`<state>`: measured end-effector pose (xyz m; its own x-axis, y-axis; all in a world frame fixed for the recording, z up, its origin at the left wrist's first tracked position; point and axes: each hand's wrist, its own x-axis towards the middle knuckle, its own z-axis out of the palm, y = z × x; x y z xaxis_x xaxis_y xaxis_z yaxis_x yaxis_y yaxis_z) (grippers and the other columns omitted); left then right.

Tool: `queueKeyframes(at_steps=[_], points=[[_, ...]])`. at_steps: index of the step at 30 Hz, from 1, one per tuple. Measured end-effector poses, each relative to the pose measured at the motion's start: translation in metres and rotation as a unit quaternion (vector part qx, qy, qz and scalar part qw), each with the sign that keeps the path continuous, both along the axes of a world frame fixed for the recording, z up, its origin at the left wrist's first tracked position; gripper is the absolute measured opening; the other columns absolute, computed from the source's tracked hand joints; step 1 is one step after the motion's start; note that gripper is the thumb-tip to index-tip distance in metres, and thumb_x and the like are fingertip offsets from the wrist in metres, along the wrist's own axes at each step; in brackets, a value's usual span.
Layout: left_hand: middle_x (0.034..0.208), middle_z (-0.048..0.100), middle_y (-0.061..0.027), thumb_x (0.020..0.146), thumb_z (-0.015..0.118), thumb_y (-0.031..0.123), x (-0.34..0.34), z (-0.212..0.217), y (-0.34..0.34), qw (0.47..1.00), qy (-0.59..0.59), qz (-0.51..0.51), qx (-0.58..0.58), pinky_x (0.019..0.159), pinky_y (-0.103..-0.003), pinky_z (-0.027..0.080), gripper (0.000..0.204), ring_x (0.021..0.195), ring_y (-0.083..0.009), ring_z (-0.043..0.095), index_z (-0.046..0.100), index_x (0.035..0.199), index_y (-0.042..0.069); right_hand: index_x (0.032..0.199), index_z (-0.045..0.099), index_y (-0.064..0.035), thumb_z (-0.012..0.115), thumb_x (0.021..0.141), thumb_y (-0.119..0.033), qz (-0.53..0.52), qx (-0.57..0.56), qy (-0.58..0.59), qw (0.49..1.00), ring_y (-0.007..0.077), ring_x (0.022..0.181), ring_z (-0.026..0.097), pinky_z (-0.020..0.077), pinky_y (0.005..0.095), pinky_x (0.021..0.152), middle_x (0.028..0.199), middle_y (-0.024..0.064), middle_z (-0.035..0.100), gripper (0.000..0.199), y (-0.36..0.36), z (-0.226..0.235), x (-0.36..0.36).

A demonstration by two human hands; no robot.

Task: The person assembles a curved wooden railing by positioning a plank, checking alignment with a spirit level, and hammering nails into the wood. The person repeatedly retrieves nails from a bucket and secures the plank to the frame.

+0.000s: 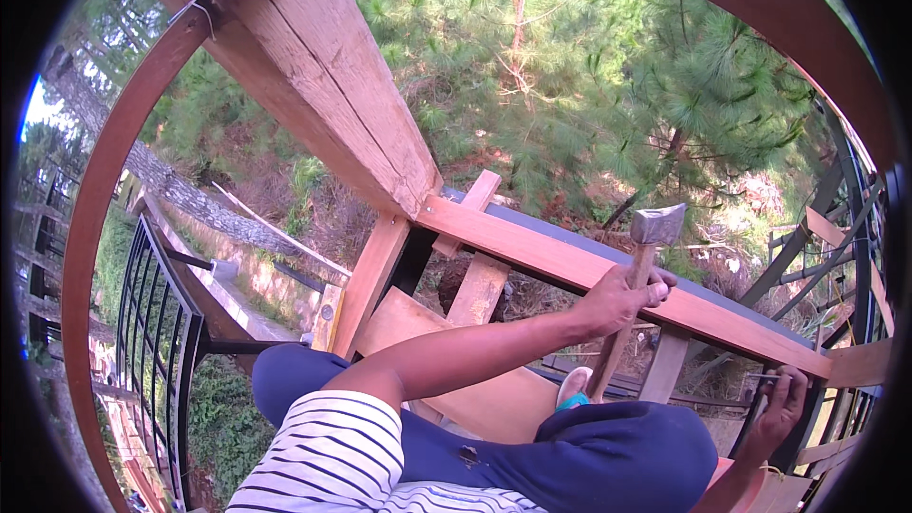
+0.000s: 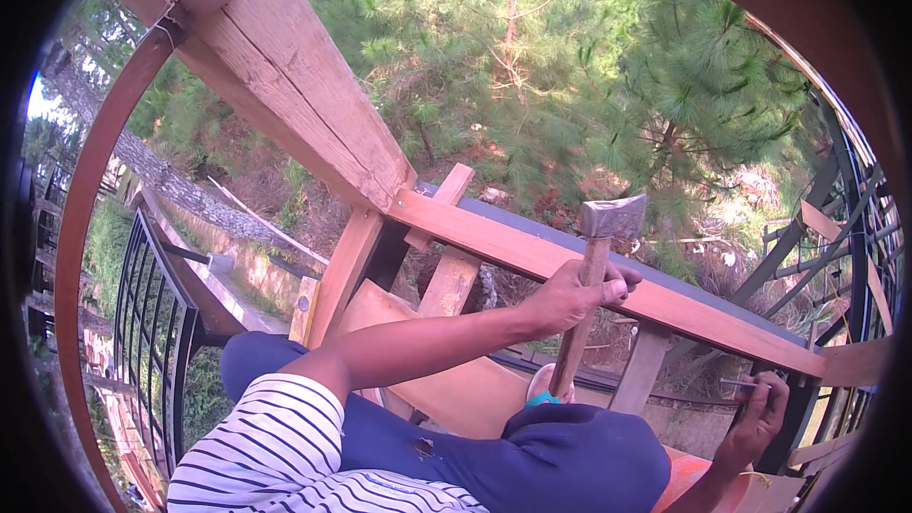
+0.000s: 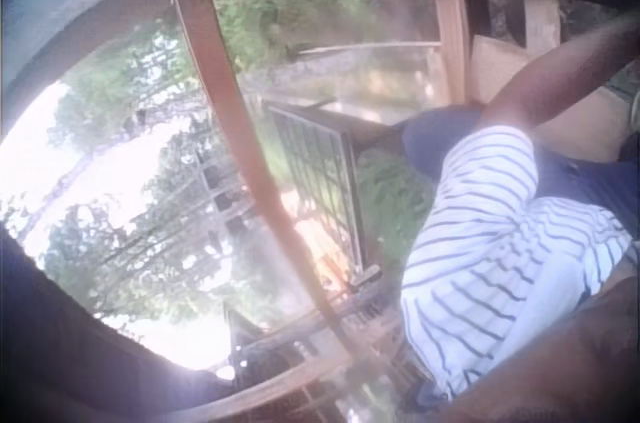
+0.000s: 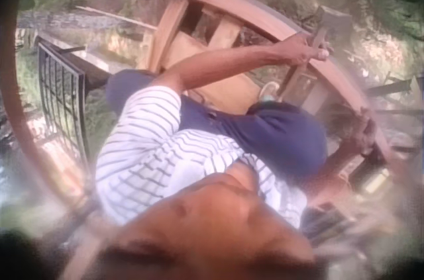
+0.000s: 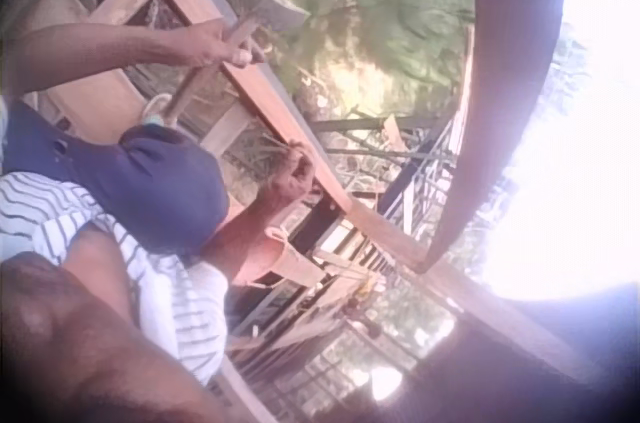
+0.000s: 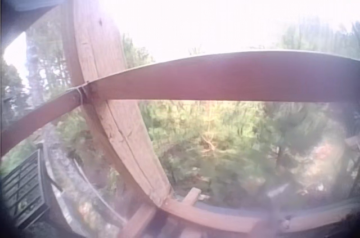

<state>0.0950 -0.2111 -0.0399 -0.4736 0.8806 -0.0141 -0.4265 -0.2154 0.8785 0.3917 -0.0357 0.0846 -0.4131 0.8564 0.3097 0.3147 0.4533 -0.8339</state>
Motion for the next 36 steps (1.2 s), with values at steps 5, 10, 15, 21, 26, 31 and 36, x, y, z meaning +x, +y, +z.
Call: queueKeyframes(at_steps=[5, 10, 15, 21, 26, 31, 36], points=[[0.085, 0.067, -0.0034, 0.103, 0.067, 0.023, -0.029, 0.042, -0.054, 0.998, 0.037, -0.035, -0.035, 0.074, -0.031, 0.052, 0.022, 0.081, -0.0099, 0.063, 0.069, 0.105, 0.002, 0.101, 0.062, -0.0047, 0.059, 0.109, -0.019, 0.345, -0.356, 0.098, 0.863, 0.0115, 0.087, 0.061, 0.0498, 0.0262, 0.073, 0.101, 0.0043, 0.066, 0.017, -0.080, -0.065, -0.208], [0.074, 0.063, -0.0015, 0.103, 0.066, 0.022, -0.045, 0.013, -0.148, 0.975, -0.015, 0.197, -0.105, 0.061, -0.029, 0.048, 0.019, 0.064, -0.0092, 0.057, 0.069, 0.100, 0.003, 0.113, 0.062, -0.0042, 0.057, 0.110, -0.025, 0.458, -0.442, 0.002, 0.771, 0.0099, 0.063, 0.055, 0.0473, 0.0265, 0.055, 0.087, 0.0037, 0.066, 0.022, -0.169, -0.106, -0.301], [0.077, 0.063, -0.0001, 0.105, 0.064, 0.021, -0.041, -0.052, -0.200, 0.889, -0.216, 0.399, -0.067, 0.063, -0.027, 0.049, 0.020, 0.067, -0.0085, 0.058, 0.067, 0.097, 0.003, 0.136, 0.053, -0.0068, 0.038, 0.111, -0.056, 0.527, -0.523, -0.177, 0.646, 0.0137, 0.093, 0.058, 0.0510, 0.0365, 0.086, 0.110, 0.0042, 0.065, 0.057, -0.220, -0.192, -0.311], [0.089, 0.066, -0.0042, 0.104, 0.065, 0.038, -0.033, -0.116, -0.232, 0.819, -0.193, 0.526, -0.119, 0.075, -0.028, 0.054, 0.036, 0.081, -0.0111, 0.063, 0.065, 0.105, 0.002, 0.158, 0.035, -0.0008, 0.073, 0.093, -0.057, 0.691, -0.252, -0.332, 0.590, 0.0252, 0.094, 0.067, 0.0537, 0.0417, 0.086, 0.114, 0.0182, 0.066, 0.093, -0.258, -0.226, -0.310], [0.112, 0.068, -0.0121, 0.110, 0.049, 0.037, -0.031, -0.152, -0.247, 0.785, -0.324, 0.516, 0.116, 0.094, -0.036, 0.056, 0.042, 0.101, -0.0207, 0.068, 0.058, 0.122, -0.002, 0.139, 0.053, 0.0014, 0.077, 0.095, -0.039, 0.624, -0.300, -0.336, 0.639, 0.0194, 0.082, 0.062, 0.0515, 0.0393, 0.074, 0.096, 0.0123, 0.065, 0.064, -0.265, -0.243, -0.313], [0.114, 0.069, -0.0175, 0.104, 0.051, 0.005, -0.062, -0.207, -0.273, 0.815, -0.268, 0.507, -0.082, 0.077, -0.035, 0.061, 0.023, 0.094, -0.0210, 0.072, 0.054, 0.127, 0.003, 0.131, 0.058, 0.0003, 0.079, 0.094, -0.029, 0.574, -0.206, -0.308, 0.730, 0.0149, 0.072, 0.055, 0.0473, 0.0355, 0.066, 0.081, 0.0072, 0.059, 0.052, -0.227, -0.244, -0.321], [0.108, 0.069, -0.0240, 0.102, 0.053, -0.003, -0.131, -0.245, -0.323, 0.782, -0.233, 0.532, -0.225, 0.068, -0.034, 0.066, 0.026, 0.083, -0.0255, 0.076, 0.047, 0.127, -0.006, 0.130, 0.059, -0.0003, 0.081, 0.092, -0.026, 0.554, -0.092, -0.345, 0.752, 0.0169, 0.072, 0.055, 0.0482, 0.0373, 0.068, 0.079, 0.0077, 0.060, 0.051, -0.208, -0.230, -0.317]])
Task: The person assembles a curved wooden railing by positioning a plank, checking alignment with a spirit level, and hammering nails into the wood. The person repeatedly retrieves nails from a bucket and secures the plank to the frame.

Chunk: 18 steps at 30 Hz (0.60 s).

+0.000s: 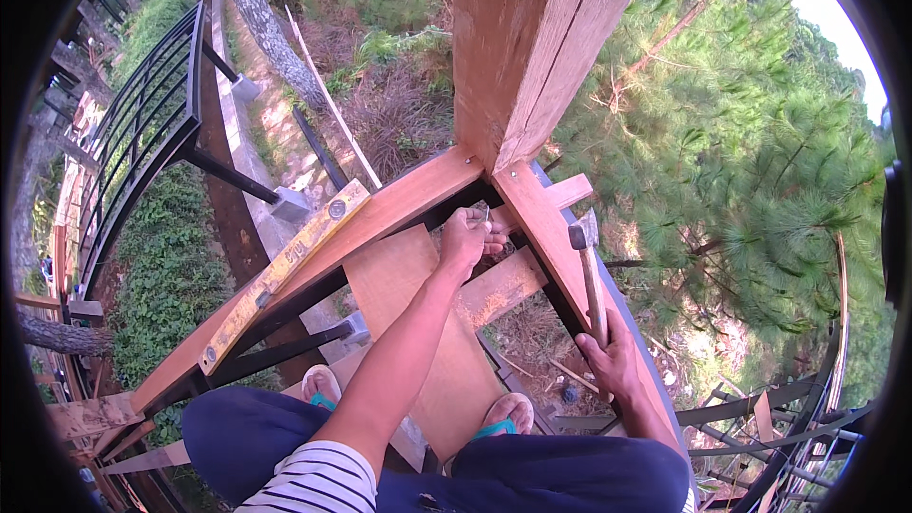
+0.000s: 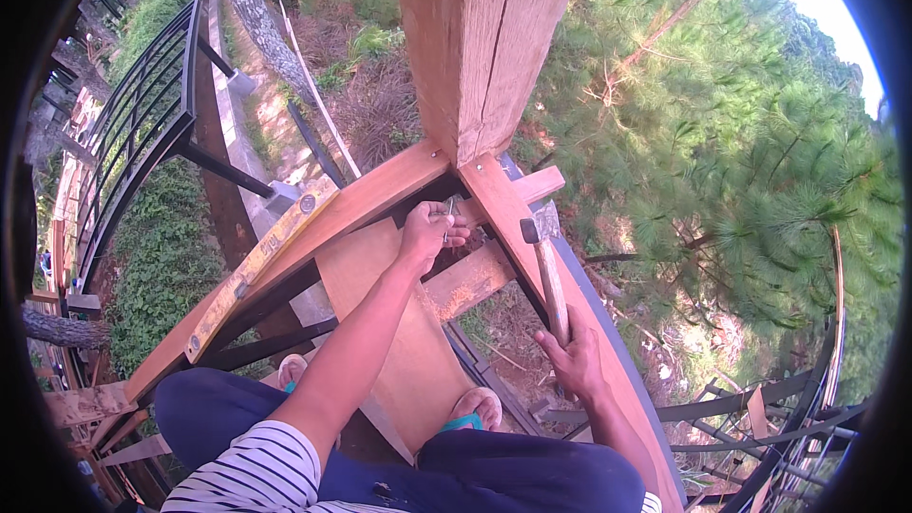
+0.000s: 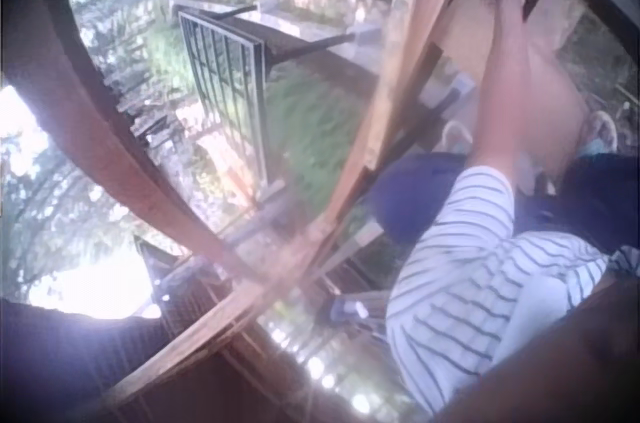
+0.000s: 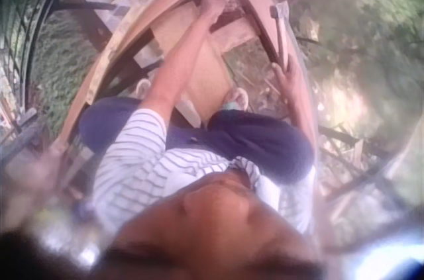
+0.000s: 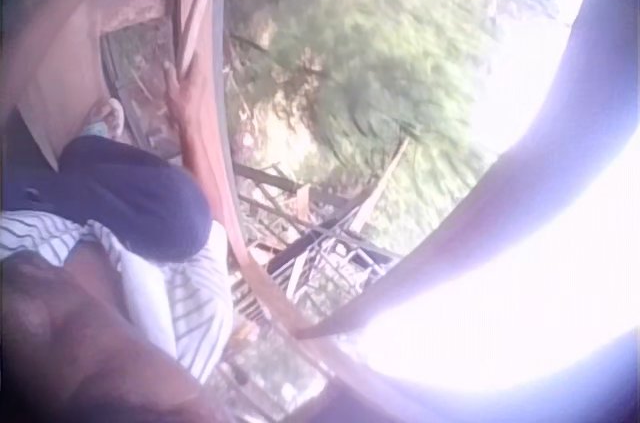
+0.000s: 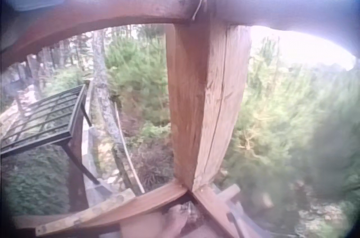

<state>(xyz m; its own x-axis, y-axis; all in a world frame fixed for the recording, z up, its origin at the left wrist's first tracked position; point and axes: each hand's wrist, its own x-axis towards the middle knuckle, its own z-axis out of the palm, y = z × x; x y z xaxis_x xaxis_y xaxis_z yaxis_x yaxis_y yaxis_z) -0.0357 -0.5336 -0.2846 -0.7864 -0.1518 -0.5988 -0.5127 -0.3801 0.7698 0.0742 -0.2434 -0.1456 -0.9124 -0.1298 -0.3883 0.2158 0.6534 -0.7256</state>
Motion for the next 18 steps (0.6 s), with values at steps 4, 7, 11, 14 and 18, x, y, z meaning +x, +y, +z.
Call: queueKeyframes(at_steps=[4, 7, 11, 14, 18], points=[[0.094, 0.071, -0.0163, 0.098, 0.064, -0.001, -0.045, -0.039, -0.011, 0.999, -0.016, -0.001, -0.040, 0.061, -0.034, 0.066, 0.006, 0.076, -0.0222, 0.075, 0.064, 0.102, -0.005, 0.132, 0.059, 0.0008, 0.082, 0.091, -0.024, -0.007, 0.002, -0.063, 0.998, 0.0199, 0.073, 0.062, 0.0511, 0.0395, 0.069, 0.080, 0.0104, 0.064, 0.054, -0.003, -0.001, 0.007], [0.082, 0.070, -0.0129, 0.094, 0.069, 0.001, -0.061, -0.045, 0.000, 0.996, -0.038, 0.021, -0.078, 0.053, -0.035, 0.063, 0.009, 0.064, -0.0204, 0.073, 0.066, 0.087, -0.004, 0.132, 0.059, 0.0028, 0.082, 0.090, -0.026, 0.025, 0.007, -0.051, 0.998, 0.0232, 0.075, 0.066, 0.0528, 0.0402, 0.071, 0.082, 0.0134, 0.066, 0.056, -0.010, 0.002, 0.016], [0.073, 0.070, -0.0115, 0.092, 0.071, 0.000, -0.065, -0.051, -0.003, 0.991, -0.021, 0.021, -0.128, 0.045, -0.034, 0.057, 0.012, 0.055, -0.0191, 0.070, 0.068, 0.081, -0.005, 0.134, 0.058, 0.0035, 0.083, 0.089, -0.030, 0.085, 0.054, -0.054, 0.993, 0.0322, 0.083, 0.072, 0.0557, 0.0410, 0.079, 0.090, 0.0213, 0.070, 0.061, -0.020, 0.003, 0.016], [0.070, 0.071, -0.0123, 0.090, 0.073, 0.002, -0.071, -0.058, -0.018, 0.987, -0.007, -0.014, -0.158, 0.045, -0.033, 0.055, 0.011, 0.053, -0.0186, 0.069, 0.071, 0.083, -0.006, 0.134, 0.058, 0.0027, 0.083, 0.088, -0.029, 0.110, 0.077, -0.059, 0.989, 0.0390, 0.092, 0.073, 0.0559, 0.0453, 0.082, 0.095, 0.0250, 0.072, 0.061, -0.029, 0.009, 0.014], [0.071, 0.073, -0.0124, 0.084, 0.080, 0.007, -0.090, -0.072, -0.034, 0.981, -0.004, -0.062, -0.185, 0.054, -0.035, 0.056, 0.013, 0.059, -0.0194, 0.071, 0.075, 0.078, -0.004, 0.140, 0.052, 0.0005, 0.080, 0.090, -0.031, 0.203, 0.121, -0.049, 0.970, 0.0465, 0.097, 0.071, 0.0550, 0.0516, 0.084, 0.101, 0.0278, 0.071, 0.066, -0.039, 0.028, -0.014]])
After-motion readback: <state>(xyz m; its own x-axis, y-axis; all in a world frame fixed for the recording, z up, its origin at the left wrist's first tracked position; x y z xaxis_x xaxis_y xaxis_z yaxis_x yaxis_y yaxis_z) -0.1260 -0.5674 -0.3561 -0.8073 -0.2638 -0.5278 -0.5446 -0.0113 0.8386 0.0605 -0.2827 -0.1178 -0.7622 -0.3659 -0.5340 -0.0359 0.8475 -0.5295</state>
